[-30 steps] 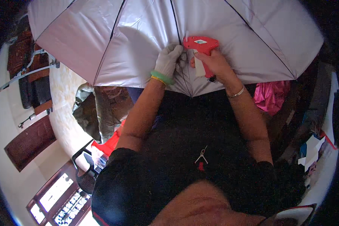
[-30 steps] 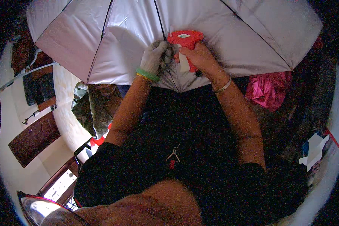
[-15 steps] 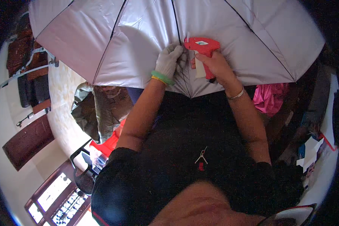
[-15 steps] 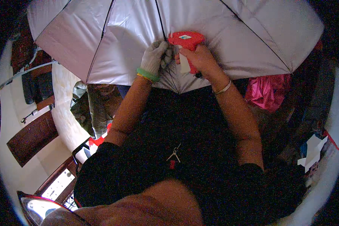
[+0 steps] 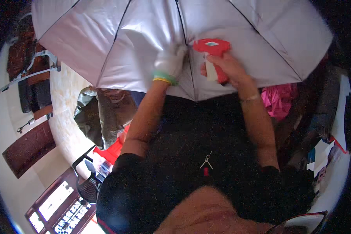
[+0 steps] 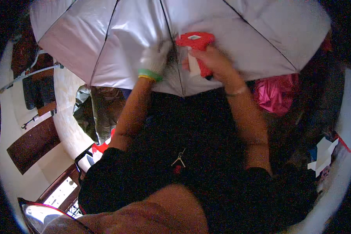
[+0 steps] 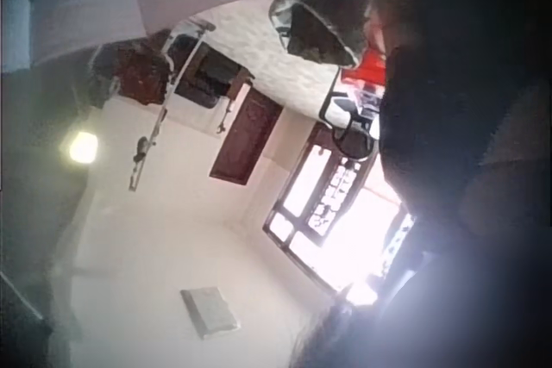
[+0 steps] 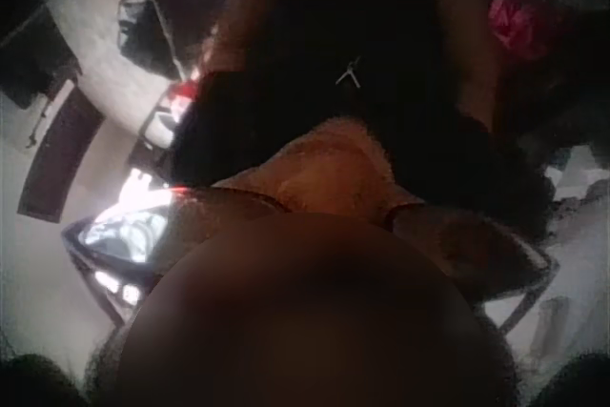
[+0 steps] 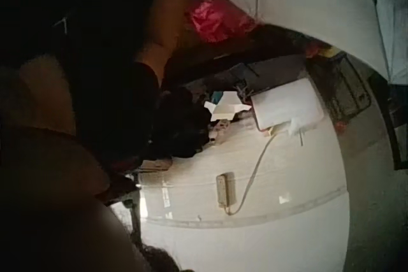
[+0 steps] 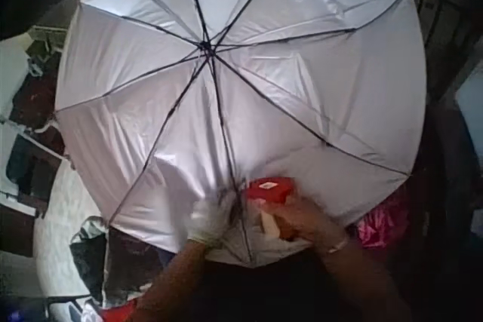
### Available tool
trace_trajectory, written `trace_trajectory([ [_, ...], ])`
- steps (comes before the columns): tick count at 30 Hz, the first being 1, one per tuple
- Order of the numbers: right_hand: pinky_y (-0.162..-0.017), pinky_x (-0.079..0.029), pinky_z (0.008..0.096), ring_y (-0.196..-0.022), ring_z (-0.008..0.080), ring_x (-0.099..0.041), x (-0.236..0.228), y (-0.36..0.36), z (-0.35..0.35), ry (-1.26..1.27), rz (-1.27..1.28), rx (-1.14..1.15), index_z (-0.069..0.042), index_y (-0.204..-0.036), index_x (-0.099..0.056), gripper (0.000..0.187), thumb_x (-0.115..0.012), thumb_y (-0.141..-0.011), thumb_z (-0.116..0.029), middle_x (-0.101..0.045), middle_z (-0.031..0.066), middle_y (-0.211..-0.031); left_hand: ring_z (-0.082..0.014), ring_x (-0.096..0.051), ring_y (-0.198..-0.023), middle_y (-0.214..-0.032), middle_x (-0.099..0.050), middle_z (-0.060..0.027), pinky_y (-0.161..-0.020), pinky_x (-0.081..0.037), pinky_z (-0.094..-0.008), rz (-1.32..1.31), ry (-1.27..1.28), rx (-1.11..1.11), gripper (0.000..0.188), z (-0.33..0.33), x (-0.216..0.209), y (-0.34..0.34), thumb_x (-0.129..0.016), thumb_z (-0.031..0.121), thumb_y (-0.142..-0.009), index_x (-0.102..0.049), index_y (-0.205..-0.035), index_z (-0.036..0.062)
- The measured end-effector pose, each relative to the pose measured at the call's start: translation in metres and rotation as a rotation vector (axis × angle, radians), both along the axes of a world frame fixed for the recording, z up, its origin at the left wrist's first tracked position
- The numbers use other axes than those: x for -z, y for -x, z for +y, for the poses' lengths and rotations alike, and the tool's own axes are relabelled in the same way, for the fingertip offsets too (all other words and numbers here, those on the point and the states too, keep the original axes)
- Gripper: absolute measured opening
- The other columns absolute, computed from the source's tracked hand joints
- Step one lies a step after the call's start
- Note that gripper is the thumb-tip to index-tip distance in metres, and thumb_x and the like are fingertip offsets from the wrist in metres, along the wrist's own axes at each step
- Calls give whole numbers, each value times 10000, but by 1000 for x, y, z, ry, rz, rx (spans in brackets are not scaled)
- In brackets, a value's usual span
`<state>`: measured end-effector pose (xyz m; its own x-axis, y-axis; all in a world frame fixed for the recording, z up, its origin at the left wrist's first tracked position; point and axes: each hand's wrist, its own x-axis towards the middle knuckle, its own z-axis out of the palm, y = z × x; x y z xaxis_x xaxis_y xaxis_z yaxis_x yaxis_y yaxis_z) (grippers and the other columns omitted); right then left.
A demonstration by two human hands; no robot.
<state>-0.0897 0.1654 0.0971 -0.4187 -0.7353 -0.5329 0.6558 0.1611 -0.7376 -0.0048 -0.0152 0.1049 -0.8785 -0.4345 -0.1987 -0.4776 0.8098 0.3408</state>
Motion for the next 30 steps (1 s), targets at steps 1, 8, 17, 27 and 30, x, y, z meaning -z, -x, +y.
trace_trajectory([
  [1,-748,-527,319,-836,216,-642,-15,3,14,72,22,86,7,-1064,-544,310,-554,-871,-236,-639,136,-915,-213,-635,-844,-1006,-643,-146,-708,-500,-339,-154,546,154,424,-7,-6,1,-480,325,-898,-491,-1223,53],
  [8,-812,-513,331,-905,248,-629,-91,43,70,132,270,516,62,-1152,-481,362,-557,-868,-149,-629,183,-984,-334,-622,-916,-1215,-524,-198,-759,-507,-439,-45,112,-159,741,-12,-43,78,-488,446,-860,-111,-1435,169],
  [17,-756,-517,321,-858,223,-628,-119,38,79,142,594,697,33,-1160,-485,340,-541,-878,-148,-630,163,-950,-357,-626,-812,-1106,-557,-194,-663,-511,-495,185,543,30,626,-119,-81,84,-385,102,-861,-156,-1429,233],
  [27,-676,-526,317,-799,195,-626,-8,26,42,26,414,337,28,-1137,-503,302,-489,-885,-138,-635,140,-944,-315,-591,-955,-1152,-538,-150,-775,-492,-415,299,573,58,555,-94,-39,84,-593,455,-799,-463,-1242,146],
  [30,-668,-523,312,-790,179,-623,-5,42,30,-127,602,107,18,-1091,-542,268,-477,-872,-122,-638,126,-944,-325,-610,-915,-1016,-617,-155,-770,-483,-435,345,297,-130,423,-53,-40,105,-538,464,-817,-596,-1070,130],
])
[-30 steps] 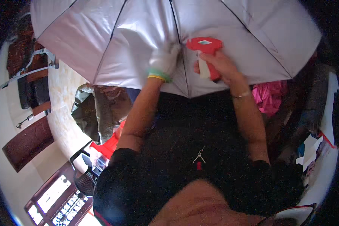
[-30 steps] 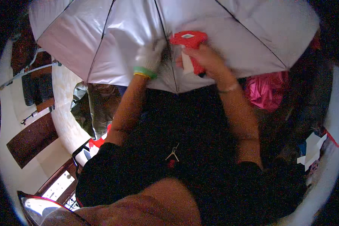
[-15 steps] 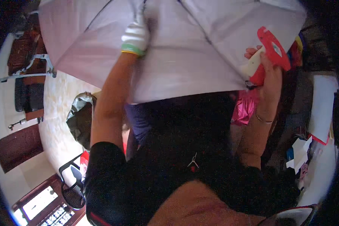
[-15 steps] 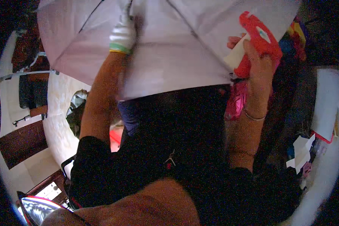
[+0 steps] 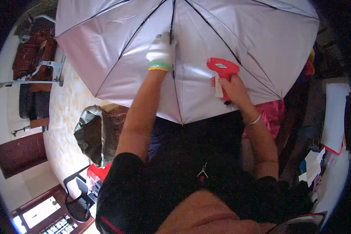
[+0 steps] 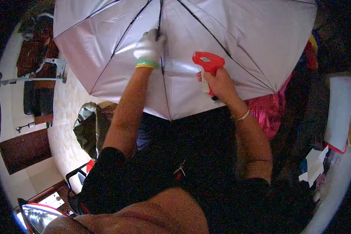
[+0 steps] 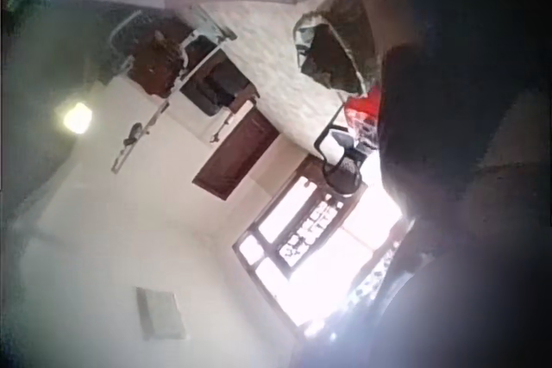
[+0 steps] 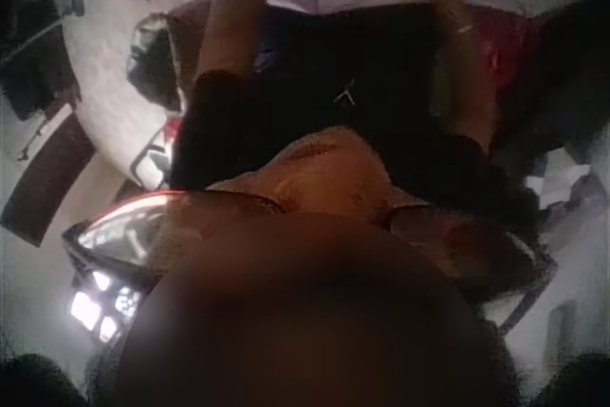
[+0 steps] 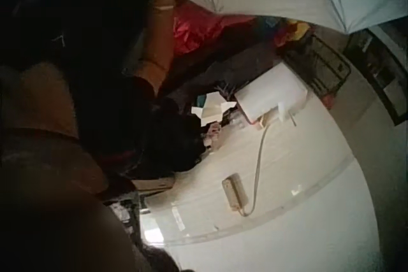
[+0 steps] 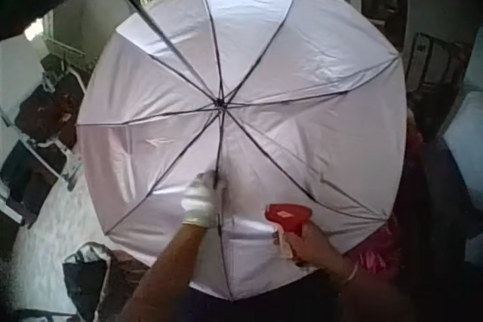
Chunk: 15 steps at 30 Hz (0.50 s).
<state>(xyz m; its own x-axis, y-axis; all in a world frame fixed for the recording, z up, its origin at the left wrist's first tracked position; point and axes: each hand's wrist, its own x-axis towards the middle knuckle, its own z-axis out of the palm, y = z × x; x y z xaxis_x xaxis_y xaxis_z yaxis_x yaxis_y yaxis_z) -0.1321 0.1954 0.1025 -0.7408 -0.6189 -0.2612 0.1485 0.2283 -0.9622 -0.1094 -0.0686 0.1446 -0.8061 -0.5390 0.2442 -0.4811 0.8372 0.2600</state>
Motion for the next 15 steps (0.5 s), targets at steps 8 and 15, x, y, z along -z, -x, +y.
trace_trajectory([
  [8,-705,-509,305,-810,175,-626,-78,85,-96,-331,412,-343,6,-1116,-534,306,-501,-866,-167,-640,104,-926,-350,-621,-833,-894,-646,-180,-753,-481,-426,-87,-37,-177,326,-11,-5,24,-535,378,-812,-653,-937,101],
  [15,-738,-506,309,-852,192,-631,-6,122,-130,324,-50,-218,-8,-1237,-446,386,-485,-885,-162,-631,120,-979,-373,-610,-844,-895,-637,-205,-743,-471,-441,-118,-201,-20,369,-29,-9,40,-547,389,-795,-659,-925,62],
])
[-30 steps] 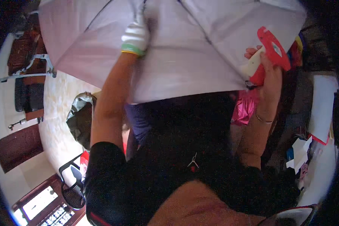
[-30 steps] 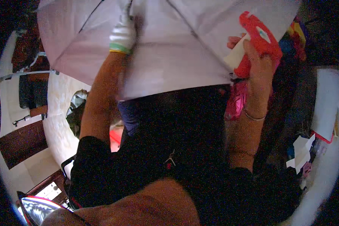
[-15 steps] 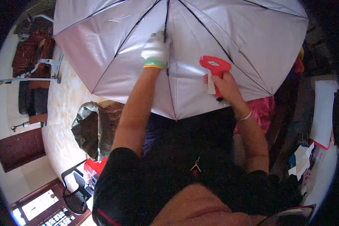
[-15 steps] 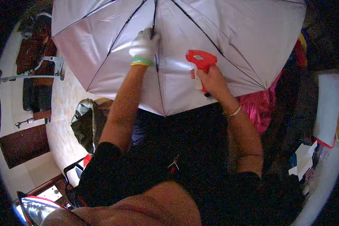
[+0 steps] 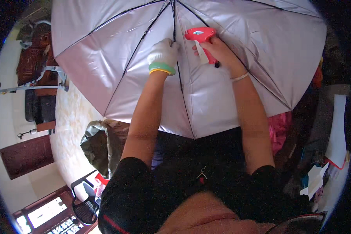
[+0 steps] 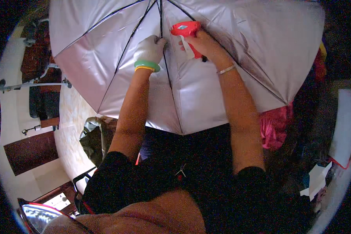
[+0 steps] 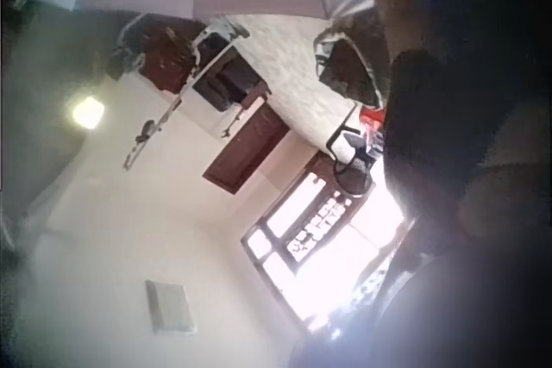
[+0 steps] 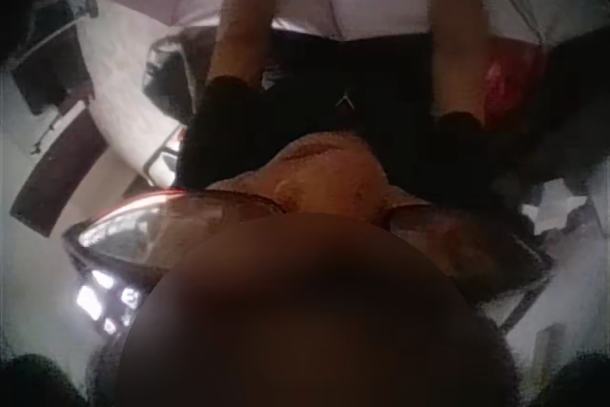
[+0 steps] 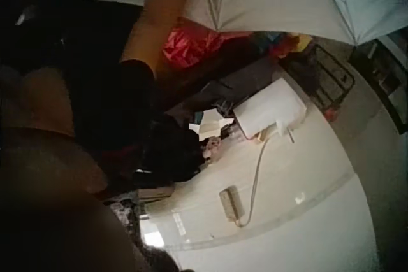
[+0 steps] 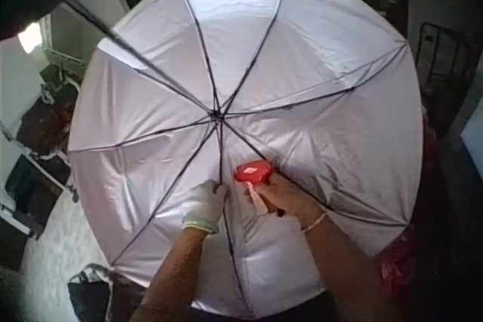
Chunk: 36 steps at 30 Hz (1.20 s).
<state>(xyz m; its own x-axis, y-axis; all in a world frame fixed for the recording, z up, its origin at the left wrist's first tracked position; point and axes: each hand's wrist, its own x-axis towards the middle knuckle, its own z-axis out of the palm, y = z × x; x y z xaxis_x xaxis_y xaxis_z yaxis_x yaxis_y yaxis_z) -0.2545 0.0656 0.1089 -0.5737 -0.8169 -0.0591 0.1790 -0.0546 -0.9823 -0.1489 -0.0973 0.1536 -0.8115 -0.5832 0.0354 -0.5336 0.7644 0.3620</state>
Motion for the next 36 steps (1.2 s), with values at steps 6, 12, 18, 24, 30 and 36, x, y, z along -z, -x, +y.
trace_trajectory([
  [6,-733,-502,299,-856,191,-634,15,-19,-13,-133,272,252,4,-1197,-464,343,-479,-885,-137,-631,124,-964,-199,-614,-715,-803,-661,-110,-685,-483,-328,346,-674,44,338,-4,25,1,-606,308,-820,-648,-930,-8],
  [12,-737,-478,463,-781,399,-607,37,-27,-27,-159,458,533,-21,-968,-596,300,-563,-790,-261,-629,212,-839,-98,-540,-585,-691,-600,-29,-539,-441,-255,486,-869,-17,229,7,33,8,-589,198,-835,-637,-874,-22],
  [18,-648,-509,298,-717,199,-661,9,-26,-19,-205,349,292,12,-1148,-500,333,-541,-851,-132,-648,115,-883,-103,-534,-563,-685,-606,-35,-523,-440,-255,506,-931,-77,238,7,26,4,-590,204,-839,-636,-866,-28],
  [24,-608,-524,301,-680,197,-658,16,-14,-16,-160,157,257,3,-1132,-533,327,-572,-855,-166,-659,109,-830,-92,-528,-578,-679,-597,-26,-532,-435,-253,493,-860,-41,233,4,32,8,-594,203,-839,-637,-857,-25],
  [30,-568,-499,288,-608,157,-624,3,-17,-12,-69,-34,205,-8,-1028,-595,260,-554,-853,-196,-658,78,-737,-94,-530,-586,-691,-594,-26,-533,-431,-246,551,-1078,-91,199,1,44,8,-597,177,-843,-627,-874,-17],
  [36,-579,-512,286,-636,166,-640,-2,-17,-12,-77,-39,182,-6,-1092,-561,295,-565,-863,-192,-662,91,-790,-95,-531,-597,-712,-597,-25,-554,-438,-250,547,-1114,-75,203,7,32,7,-595,180,-844,-623,-885,-17],
])
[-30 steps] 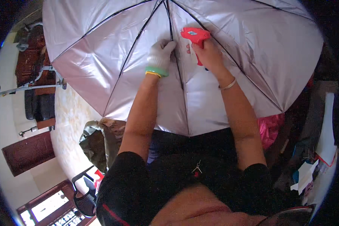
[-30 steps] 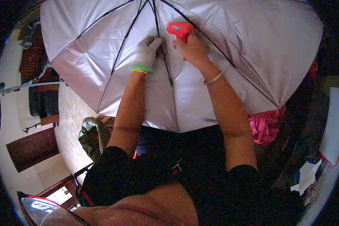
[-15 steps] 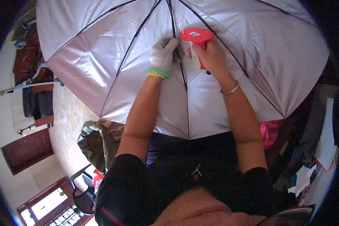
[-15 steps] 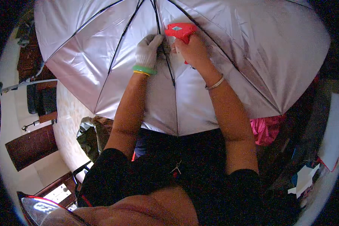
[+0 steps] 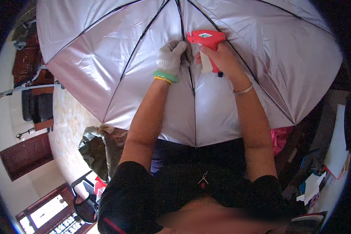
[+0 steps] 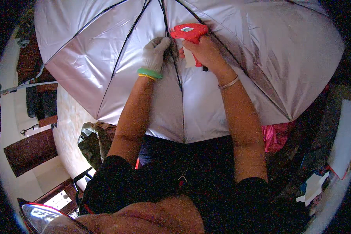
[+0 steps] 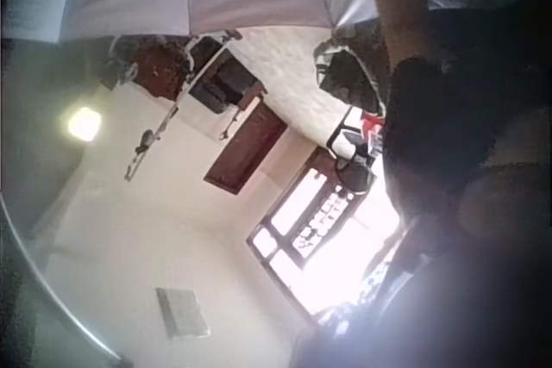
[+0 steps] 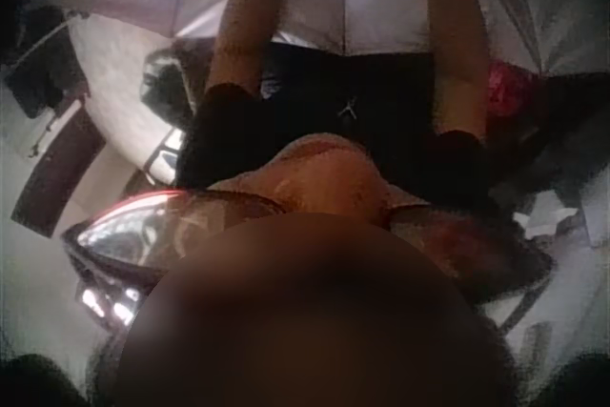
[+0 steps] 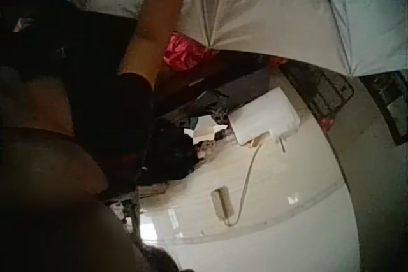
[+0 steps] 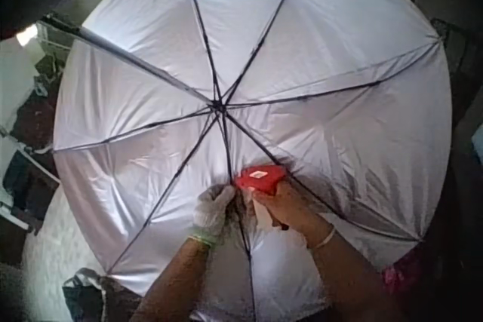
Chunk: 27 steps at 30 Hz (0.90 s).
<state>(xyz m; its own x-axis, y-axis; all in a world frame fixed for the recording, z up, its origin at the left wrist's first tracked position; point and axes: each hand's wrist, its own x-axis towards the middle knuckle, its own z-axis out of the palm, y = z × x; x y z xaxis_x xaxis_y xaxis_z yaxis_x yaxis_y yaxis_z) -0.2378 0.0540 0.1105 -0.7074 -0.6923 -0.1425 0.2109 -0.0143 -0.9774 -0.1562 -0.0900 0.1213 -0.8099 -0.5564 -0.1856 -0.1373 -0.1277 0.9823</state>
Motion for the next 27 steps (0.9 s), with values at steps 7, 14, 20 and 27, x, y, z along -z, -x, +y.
trace_trajectory([
  [7,-493,-461,292,-530,142,-572,-2,1,-7,-117,187,-49,-19,-876,-597,196,-538,-858,-205,-617,60,-669,-114,-547,-738,-852,-628,-63,-682,-452,-258,-65,169,33,390,-1,5,-4,-608,300,-841,-608,-1024,-44],
  [14,-508,-462,304,-536,159,-570,-2,-1,-4,-324,219,-75,-16,-894,-592,202,-546,-852,-208,-625,65,-690,-135,-564,-789,-874,-637,-76,-726,-456,-269,-47,185,44,381,1,5,-1,-601,290,-841,-607,-1023,-46],
  [20,-647,-535,311,-765,202,-653,-6,-32,74,224,-306,87,1,-1198,-475,436,-593,-851,-234,-659,123,-915,-256,-605,-893,-993,-620,-148,-773,-477,-367,-301,717,44,493,12,3,-31,-638,409,-779,-573,-1081,26],
  [27,-743,-503,297,-856,173,-629,-10,-57,118,84,-71,58,-5,-1137,-512,336,-563,-880,-216,-639,101,-953,-392,-599,-940,-1069,-569,-189,-737,-502,-487,-910,1080,363,437,87,4,-82,-587,388,-796,-511,-1114,98],
])
